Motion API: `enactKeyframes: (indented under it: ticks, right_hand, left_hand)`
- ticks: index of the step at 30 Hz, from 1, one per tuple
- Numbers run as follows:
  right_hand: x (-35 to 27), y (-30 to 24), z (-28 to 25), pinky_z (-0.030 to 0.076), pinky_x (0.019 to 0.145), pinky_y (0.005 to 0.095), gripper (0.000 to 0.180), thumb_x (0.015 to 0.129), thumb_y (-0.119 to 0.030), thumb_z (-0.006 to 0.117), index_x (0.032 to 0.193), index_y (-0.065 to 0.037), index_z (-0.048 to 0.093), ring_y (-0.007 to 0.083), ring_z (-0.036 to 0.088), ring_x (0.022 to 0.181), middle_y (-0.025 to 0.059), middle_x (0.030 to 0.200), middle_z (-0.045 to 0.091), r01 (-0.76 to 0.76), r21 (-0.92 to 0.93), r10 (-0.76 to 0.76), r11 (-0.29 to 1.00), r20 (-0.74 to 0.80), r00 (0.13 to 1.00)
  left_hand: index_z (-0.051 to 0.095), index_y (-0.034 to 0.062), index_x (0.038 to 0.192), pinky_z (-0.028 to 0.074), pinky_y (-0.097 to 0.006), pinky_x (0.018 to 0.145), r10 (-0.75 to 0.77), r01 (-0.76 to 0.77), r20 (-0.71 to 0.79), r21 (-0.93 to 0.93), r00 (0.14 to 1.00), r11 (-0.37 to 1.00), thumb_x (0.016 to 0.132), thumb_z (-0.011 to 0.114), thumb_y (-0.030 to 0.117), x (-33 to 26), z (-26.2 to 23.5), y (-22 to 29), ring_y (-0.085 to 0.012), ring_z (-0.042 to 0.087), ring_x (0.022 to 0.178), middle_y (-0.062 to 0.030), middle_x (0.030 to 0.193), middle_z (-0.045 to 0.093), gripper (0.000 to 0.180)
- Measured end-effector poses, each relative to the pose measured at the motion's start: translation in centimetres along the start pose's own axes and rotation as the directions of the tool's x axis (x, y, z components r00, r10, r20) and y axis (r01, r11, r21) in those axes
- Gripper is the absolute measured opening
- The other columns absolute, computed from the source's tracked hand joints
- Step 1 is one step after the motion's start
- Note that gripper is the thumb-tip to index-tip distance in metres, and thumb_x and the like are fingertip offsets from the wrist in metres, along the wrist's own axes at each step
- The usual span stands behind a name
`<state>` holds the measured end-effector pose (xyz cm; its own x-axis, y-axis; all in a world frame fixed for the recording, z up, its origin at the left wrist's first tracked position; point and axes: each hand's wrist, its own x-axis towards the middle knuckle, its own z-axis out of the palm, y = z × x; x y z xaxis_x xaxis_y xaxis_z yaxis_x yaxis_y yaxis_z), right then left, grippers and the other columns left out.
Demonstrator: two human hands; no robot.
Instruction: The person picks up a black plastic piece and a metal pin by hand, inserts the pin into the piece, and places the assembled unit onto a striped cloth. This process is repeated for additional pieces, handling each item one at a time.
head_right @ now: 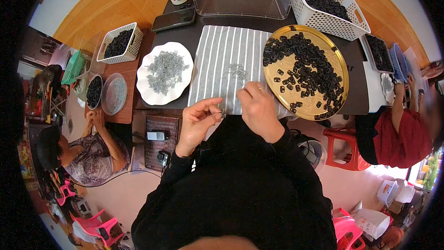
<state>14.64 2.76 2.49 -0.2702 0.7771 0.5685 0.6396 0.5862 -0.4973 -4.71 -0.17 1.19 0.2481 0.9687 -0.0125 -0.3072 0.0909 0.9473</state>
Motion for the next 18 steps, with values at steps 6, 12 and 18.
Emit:
enactKeyframes:
  ticks: [6, 12, 18]
  right_hand:
    - [-0.8, -0.2, -0.2, 0.046, 0.066, 0.0391, 0.017, 0.067, 0.008, 0.061, 0.083, 0.002, 0.061, 0.0300, 0.056, 0.082, 0.0116, 0.085, 0.052, 0.048, -0.060, -0.040, 0.997, 0.139, 0.990]
    - [-1.6, 0.7, -0.7, 0.047, 0.067, 0.0368, 0.012, 0.073, 0.006, 0.064, 0.084, 0.001, 0.064, 0.0297, 0.057, 0.080, 0.0111, 0.087, 0.054, -0.144, 0.212, 0.146, 0.967, 0.007, 0.989]
    - [-1.0, -0.7, -0.6, 0.046, 0.065, 0.0387, 0.013, 0.074, -0.002, 0.070, 0.086, 0.000, 0.065, 0.0293, 0.056, 0.076, 0.0113, 0.085, 0.054, -0.123, -0.066, 0.122, 0.990, -0.022, 0.992]
  left_hand:
    - [0.061, -0.0035, 0.119, 0.044, -0.019, 0.068, 0.004, -0.004, -0.018, 0.008, 1.000, 1.000, 0.084, 0.059, -0.012, 0.0, 0.0, 0.1, -0.0071, 0.056, 0.076, -0.0014, 0.085, 0.063, 0.036]
    - [0.060, -0.0030, 0.121, 0.048, -0.022, 0.076, -0.025, 0.025, -0.001, 0.036, 1.000, 0.999, 0.086, 0.058, -0.010, 0.0, -0.4, -0.1, -0.0071, 0.057, 0.081, -0.0013, 0.088, 0.063, 0.036]
    - [0.060, -0.0019, 0.121, 0.047, -0.021, 0.076, -0.048, 0.048, 0.019, 0.035, 0.999, 0.998, 0.086, 0.058, -0.010, -0.1, -0.2, 0.0, -0.0065, 0.057, 0.081, -0.0004, 0.087, 0.062, 0.036]
